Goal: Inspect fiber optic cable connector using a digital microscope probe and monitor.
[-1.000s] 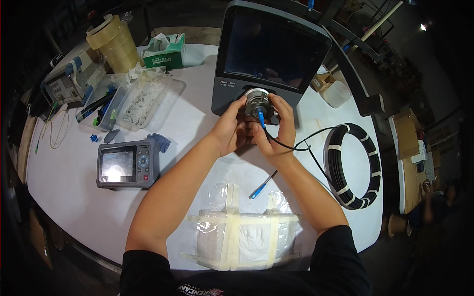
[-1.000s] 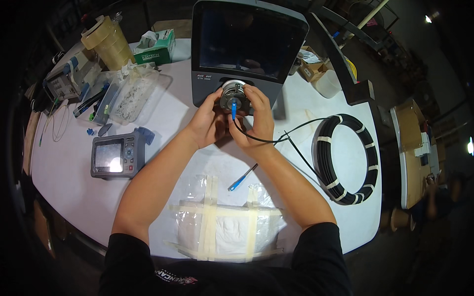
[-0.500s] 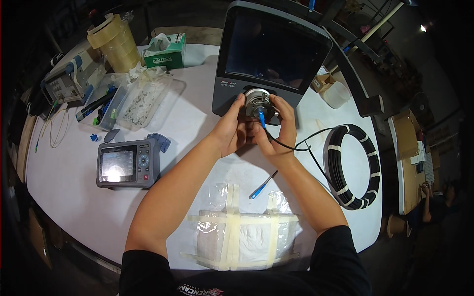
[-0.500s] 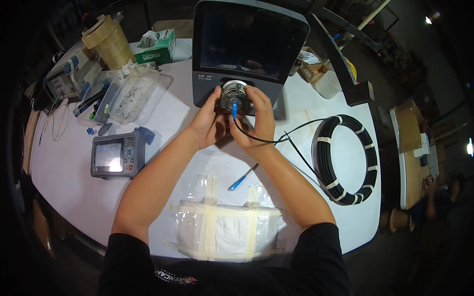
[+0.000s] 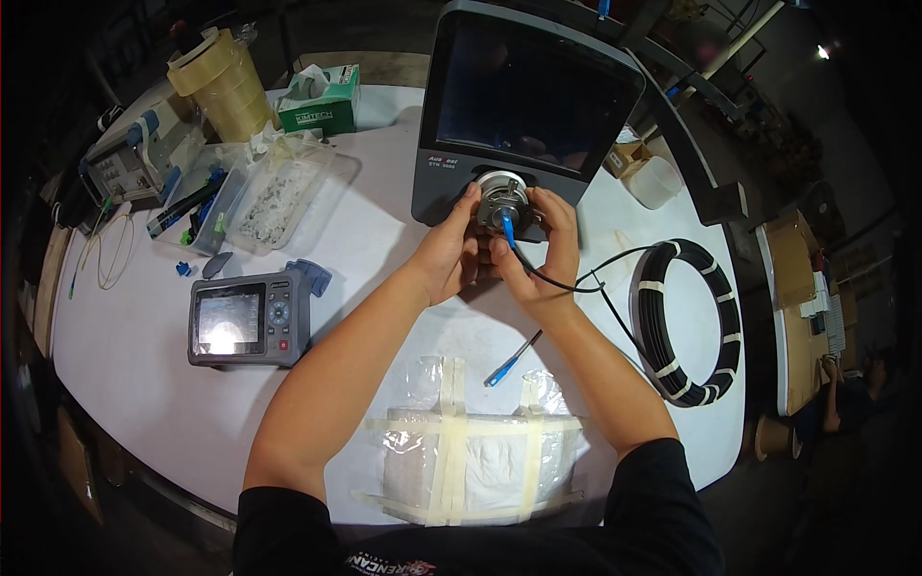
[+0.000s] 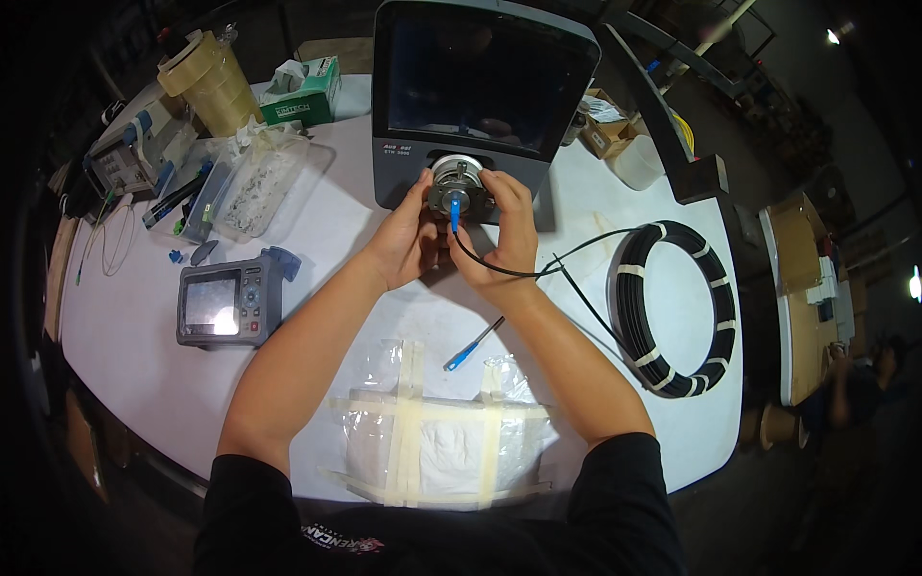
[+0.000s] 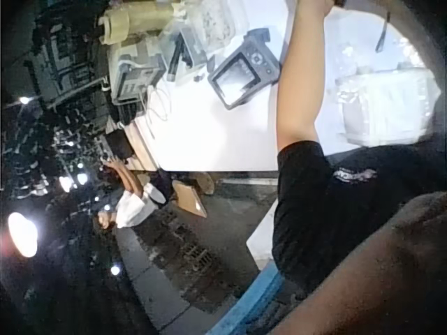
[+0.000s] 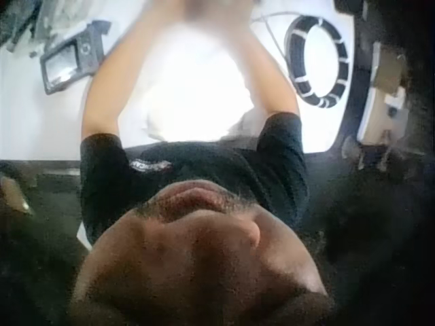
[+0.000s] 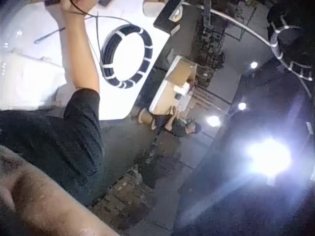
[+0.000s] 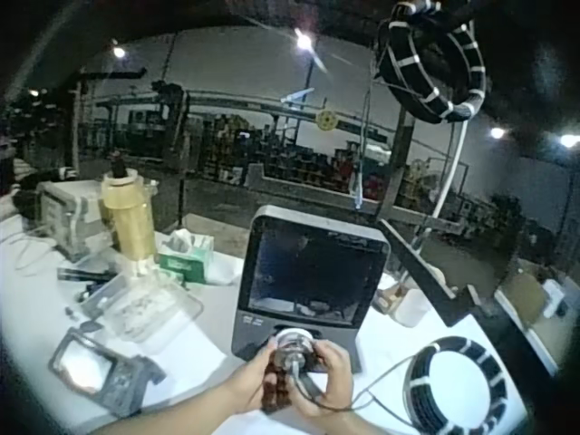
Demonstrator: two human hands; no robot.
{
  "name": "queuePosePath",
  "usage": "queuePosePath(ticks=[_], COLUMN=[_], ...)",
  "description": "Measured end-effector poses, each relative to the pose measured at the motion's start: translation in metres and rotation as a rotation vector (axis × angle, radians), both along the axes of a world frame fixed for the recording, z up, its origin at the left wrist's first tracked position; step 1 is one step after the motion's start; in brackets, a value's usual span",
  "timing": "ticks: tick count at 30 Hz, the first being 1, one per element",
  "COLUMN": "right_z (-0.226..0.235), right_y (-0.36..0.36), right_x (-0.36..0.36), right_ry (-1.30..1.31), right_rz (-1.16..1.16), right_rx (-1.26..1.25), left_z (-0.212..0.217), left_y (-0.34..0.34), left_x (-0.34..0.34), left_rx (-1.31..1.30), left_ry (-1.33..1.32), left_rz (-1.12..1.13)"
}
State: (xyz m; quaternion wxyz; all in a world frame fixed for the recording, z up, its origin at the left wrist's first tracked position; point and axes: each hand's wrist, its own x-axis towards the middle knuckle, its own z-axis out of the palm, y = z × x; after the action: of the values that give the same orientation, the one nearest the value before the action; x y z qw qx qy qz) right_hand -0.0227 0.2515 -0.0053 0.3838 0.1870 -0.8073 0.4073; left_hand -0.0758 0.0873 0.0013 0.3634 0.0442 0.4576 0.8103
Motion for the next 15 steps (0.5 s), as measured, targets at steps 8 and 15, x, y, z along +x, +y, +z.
queuePosePath(ticks=[8,15], right_z=[0.003,-0.001], right_y=[-0.003,-0.004], right_x=[-0.004,0.001], right_ry=[0.117,0.040], right_rz=[0.057,-0.004], right_rx=[0.078,0.030], left_z=[-0.013,-0.007], left_y=[0.003,-0.001], left_x=[-0.007,-0.004], left_rx=[0.100,0.011], left_ry=[-0.025,-0.021], left_rz=[-0.031,-0.032])
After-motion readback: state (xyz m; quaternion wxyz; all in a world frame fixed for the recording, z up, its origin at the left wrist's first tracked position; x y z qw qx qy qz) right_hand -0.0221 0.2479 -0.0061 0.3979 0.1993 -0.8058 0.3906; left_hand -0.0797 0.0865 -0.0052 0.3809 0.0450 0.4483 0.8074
